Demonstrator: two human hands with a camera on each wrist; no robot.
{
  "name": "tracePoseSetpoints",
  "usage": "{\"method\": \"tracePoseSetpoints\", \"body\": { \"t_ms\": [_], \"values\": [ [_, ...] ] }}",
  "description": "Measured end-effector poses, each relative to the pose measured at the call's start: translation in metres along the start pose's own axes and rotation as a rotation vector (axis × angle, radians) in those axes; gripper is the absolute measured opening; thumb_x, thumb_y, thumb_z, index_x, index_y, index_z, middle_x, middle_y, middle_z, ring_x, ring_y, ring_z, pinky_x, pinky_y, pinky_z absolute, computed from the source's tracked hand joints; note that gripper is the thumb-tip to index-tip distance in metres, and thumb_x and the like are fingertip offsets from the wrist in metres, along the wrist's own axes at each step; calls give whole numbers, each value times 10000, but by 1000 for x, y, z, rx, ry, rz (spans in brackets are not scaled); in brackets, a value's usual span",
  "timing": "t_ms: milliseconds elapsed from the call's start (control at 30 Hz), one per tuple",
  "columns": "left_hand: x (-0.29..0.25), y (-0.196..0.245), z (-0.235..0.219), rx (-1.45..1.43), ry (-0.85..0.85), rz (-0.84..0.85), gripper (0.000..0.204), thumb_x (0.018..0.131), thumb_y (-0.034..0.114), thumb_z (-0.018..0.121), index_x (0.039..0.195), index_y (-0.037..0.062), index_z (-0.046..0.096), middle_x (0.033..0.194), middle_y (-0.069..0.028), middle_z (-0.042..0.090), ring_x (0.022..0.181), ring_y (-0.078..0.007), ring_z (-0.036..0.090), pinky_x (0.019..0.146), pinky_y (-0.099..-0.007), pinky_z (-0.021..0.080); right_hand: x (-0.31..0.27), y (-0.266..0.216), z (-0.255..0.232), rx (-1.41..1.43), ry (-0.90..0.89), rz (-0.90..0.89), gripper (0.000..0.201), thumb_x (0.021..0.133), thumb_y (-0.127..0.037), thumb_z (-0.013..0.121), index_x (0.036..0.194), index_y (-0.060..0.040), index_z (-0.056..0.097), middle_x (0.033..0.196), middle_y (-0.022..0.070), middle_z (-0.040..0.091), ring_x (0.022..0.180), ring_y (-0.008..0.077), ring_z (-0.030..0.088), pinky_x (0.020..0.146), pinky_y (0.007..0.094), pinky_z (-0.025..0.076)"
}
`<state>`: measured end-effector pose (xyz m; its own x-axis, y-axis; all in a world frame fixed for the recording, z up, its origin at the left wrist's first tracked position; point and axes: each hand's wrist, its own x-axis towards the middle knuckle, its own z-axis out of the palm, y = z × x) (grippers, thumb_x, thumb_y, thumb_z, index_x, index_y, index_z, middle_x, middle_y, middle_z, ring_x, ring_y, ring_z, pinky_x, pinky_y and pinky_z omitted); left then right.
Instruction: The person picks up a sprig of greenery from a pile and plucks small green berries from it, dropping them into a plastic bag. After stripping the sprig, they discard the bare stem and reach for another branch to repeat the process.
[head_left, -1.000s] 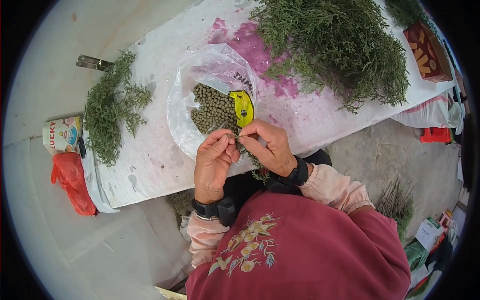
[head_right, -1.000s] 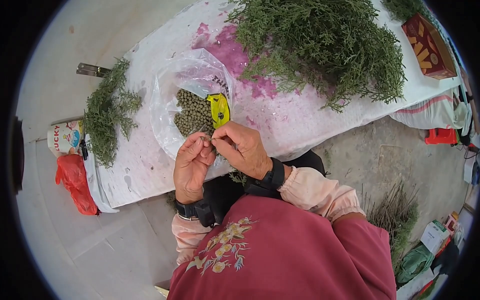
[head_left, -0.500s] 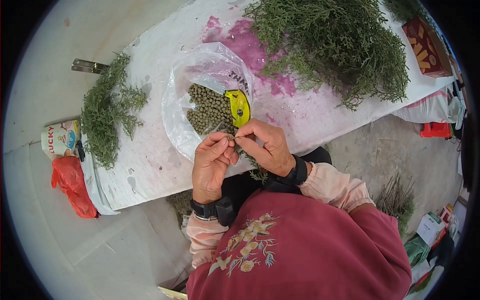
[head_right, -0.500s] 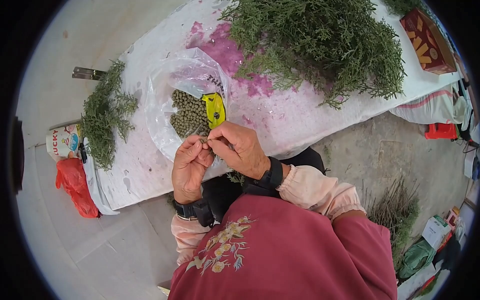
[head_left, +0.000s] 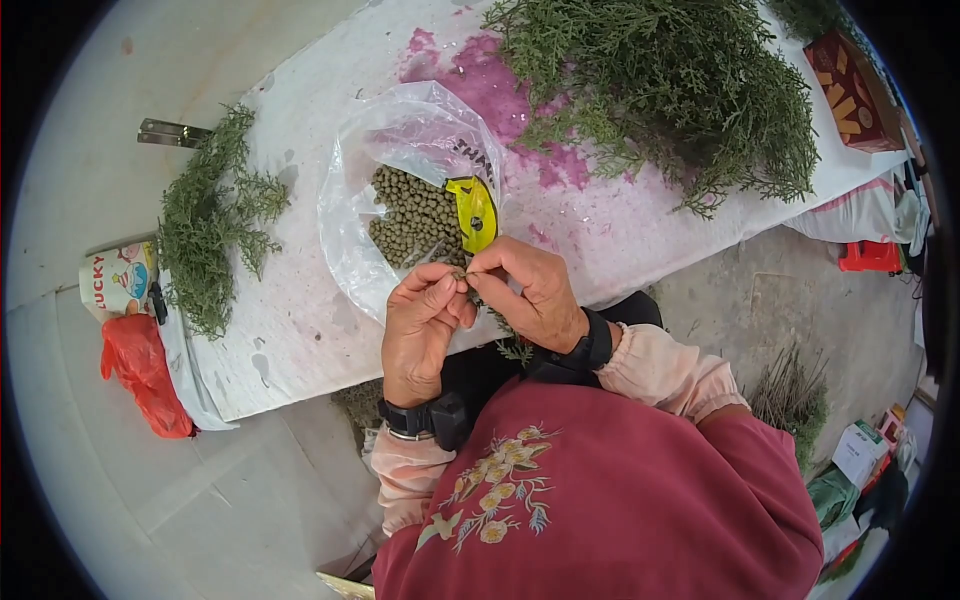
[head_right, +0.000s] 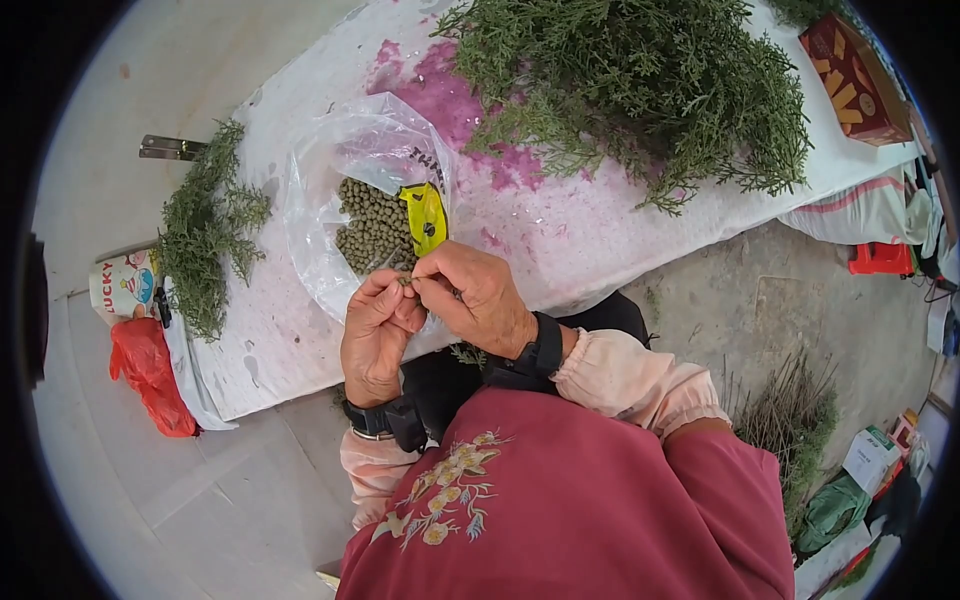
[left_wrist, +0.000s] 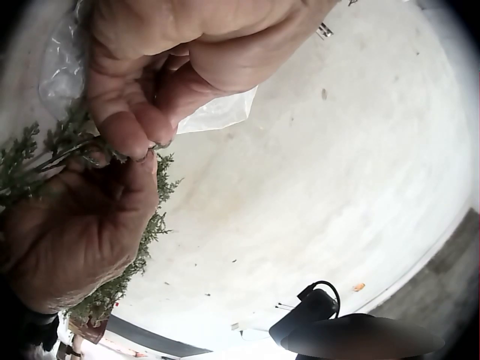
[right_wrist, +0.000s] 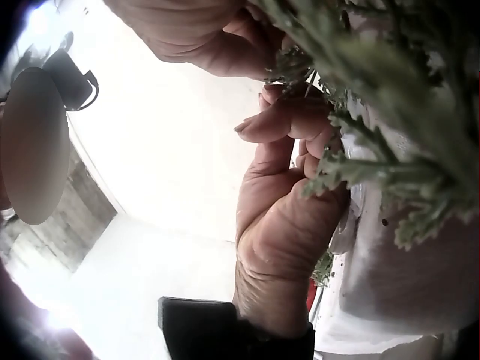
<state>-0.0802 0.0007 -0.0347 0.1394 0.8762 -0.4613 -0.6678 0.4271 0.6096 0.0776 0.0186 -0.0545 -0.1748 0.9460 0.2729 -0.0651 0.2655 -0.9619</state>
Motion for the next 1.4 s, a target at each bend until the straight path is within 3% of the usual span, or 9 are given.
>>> {"method": "tracePoseSetpoints", "body": {
  "t_ms": [1400],
  "values": [
    [-1, 3, 4, 176, 7, 17, 61, 826, 21, 607, 877, -13, 602, 765, -91, 608, 613, -137, 534, 555, -302, 476, -1, 2, -2, -8, -54, -32, 54, 810, 3, 591, 860, -6, 573, 753, 66, 572, 649, 138, 576, 575, 246, 441]
  ]
}}
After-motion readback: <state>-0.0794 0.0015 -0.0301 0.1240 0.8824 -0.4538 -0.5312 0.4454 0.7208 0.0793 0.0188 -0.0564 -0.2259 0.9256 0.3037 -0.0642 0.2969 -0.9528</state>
